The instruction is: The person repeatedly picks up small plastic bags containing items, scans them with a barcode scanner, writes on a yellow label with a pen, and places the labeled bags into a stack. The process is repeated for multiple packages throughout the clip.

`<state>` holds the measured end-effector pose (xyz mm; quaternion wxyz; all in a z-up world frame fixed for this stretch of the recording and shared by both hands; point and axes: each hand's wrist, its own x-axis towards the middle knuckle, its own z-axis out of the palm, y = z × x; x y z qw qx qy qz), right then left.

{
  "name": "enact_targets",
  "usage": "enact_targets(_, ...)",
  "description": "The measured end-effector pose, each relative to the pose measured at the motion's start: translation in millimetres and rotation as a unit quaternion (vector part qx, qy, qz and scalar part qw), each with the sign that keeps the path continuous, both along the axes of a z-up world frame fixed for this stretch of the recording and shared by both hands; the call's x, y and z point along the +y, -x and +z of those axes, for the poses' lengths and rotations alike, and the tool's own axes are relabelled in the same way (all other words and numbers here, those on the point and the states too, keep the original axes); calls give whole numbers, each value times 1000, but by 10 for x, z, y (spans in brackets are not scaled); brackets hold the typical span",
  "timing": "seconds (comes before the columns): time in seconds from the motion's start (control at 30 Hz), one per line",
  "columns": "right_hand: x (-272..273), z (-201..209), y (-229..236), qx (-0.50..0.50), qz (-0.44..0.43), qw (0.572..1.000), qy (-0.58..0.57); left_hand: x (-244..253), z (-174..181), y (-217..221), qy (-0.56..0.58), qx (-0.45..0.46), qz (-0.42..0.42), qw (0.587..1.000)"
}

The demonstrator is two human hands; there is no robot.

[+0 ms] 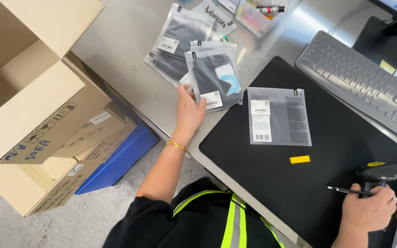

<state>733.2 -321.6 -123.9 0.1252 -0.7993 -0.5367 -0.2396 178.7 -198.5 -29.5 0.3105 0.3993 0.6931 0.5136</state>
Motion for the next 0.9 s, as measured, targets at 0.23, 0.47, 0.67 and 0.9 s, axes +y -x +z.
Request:
enact_targets(0.23,-93,-127,-35,-32,73,996,-46,-709,0,-968,-191,260,-355,878)
enact_targets(0.47,-70,102,151,-23,120,987,-104,-851,-244,-1708,-191,308,-545,756)
enact_targets(0.67,74,474,962,181,265,930,-179,-634,-339,-1945,-188,341,-572,722)
enact_targets(0.9,271,636,1677,373,157,906,-121,-542,-311,-1949,-212,309,-604,703)
